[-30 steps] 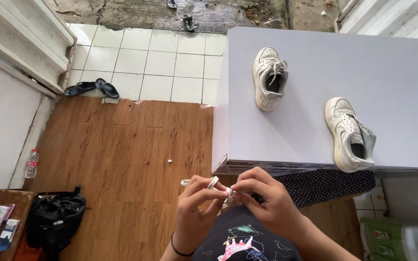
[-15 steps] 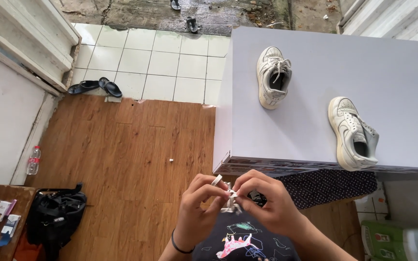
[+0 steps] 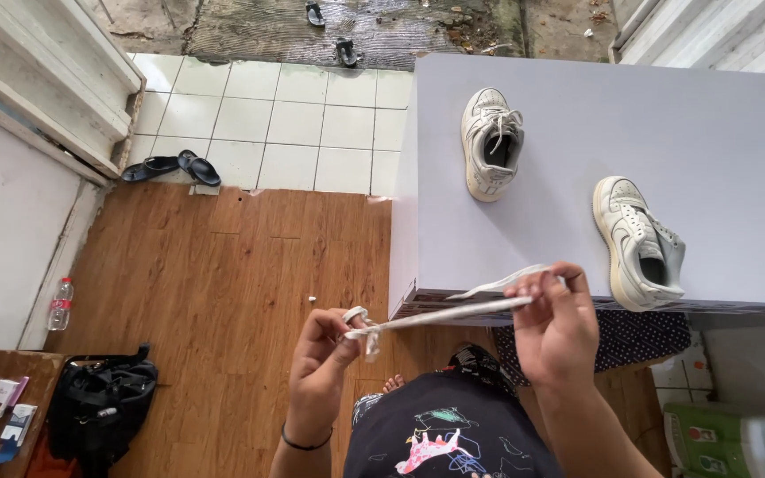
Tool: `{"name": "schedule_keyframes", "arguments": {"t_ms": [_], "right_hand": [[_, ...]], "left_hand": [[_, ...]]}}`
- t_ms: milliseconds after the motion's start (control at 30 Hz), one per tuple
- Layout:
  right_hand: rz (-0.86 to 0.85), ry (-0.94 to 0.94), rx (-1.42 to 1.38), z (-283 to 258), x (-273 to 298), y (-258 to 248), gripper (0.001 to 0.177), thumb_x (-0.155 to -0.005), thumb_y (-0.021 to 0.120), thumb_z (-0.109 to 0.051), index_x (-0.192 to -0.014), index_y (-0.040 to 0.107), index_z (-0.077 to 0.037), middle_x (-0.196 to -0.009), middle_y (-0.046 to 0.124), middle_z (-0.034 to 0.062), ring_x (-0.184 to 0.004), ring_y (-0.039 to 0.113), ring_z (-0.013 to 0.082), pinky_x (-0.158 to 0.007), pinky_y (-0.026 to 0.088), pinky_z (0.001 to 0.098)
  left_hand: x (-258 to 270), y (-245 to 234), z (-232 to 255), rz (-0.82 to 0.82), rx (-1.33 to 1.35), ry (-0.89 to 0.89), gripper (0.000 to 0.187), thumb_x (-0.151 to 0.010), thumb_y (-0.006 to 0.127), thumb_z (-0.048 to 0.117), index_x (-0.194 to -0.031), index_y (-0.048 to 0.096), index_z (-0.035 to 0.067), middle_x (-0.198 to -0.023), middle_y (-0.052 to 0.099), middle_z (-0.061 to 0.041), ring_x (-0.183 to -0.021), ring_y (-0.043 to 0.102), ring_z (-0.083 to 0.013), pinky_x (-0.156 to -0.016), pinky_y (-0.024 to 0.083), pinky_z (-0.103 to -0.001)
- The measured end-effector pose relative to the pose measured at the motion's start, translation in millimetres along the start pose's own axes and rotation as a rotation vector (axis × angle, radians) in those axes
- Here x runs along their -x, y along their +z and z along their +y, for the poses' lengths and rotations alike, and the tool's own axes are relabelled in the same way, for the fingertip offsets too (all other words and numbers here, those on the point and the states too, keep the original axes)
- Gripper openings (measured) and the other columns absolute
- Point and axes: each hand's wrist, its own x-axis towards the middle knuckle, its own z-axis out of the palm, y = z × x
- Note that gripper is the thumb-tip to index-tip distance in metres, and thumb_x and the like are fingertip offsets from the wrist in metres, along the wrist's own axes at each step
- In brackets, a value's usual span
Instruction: A person is threading white laces through the eyelets of a white sneaker on a white table.
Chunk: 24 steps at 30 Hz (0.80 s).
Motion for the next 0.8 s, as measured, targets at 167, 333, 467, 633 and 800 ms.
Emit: {"name": "schedule_keyframes", "arguments": {"t_ms": [167,333,467,633,800], "right_hand": [[-0.016,0.175,0.655,-19,4,33,0.029,-0.115,0.061,-0.004,-0.143,0.06,-0.002,-0.139,0.076,0.0182,-0.115,0.073,0.0285,-0.106,0.063,0.0393],[-0.585,-0.153,1.097,0,25,24,0.049,-0.101,0.084,-0.032,-0.144,0.074,-0.012,-0.139,0.078,0.0086,-0.128,0.078,0.0254,-0.114,0.066,0.0416],[-0.686,-0.334,1.047,-3,35,33,0.042,-0.097,0.092,-0.031,-0.133,0.081,-0.011,-0.131,0.075,0.0085,-0.124,0.076,0.0243,-0.112,0.06,0.0384],[-0.65,-0.321,1.02,-9,34,29,0.004,-0.101,0.084,-0.009,-0.105,0.082,-0.009,-0.101,0.079,0.0046,-0.094,0.077,0.0185,-0.088,0.064,0.0316],[-0.633,-0.354,0.994,-22,28,20,0.005,-0.103,0.081,-0.009,-0.108,0.077,-0.009,-0.111,0.076,0.0061,-0.097,0.076,0.0194,-0.091,0.064,0.0322]], "left_hand": [[1,14,7,0.031,-0.025,-0.038,0.003,-0.112,0.069,0.007,-0.114,0.066,0.009,-0.113,0.075,-0.014,-0.104,0.077,-0.0254,-0.101,0.067,-0.044],[-2,38,0,-0.061,-0.033,-0.068,0.007,-0.113,0.069,0.004,-0.119,0.068,0.007,-0.12,0.079,-0.015,-0.114,0.078,-0.0257,-0.106,0.063,-0.04],[-11,55,-11,-0.143,0.002,-0.039,0.004,-0.116,0.067,0.005,-0.12,0.069,0.006,-0.121,0.074,-0.013,-0.112,0.073,-0.0235,-0.105,0.063,-0.039],[-21,80,-6,-0.221,-0.231,0.016,0.009,-0.112,0.07,0.0,-0.114,0.073,0.008,-0.116,0.074,-0.011,-0.1,0.071,-0.0185,-0.078,0.057,-0.028],[-32,95,-11,-0.237,-0.392,0.021,0.009,-0.108,0.077,0.004,-0.107,0.079,0.013,-0.113,0.072,-0.005,-0.079,0.057,-0.01,-0.069,0.044,-0.025]]}}
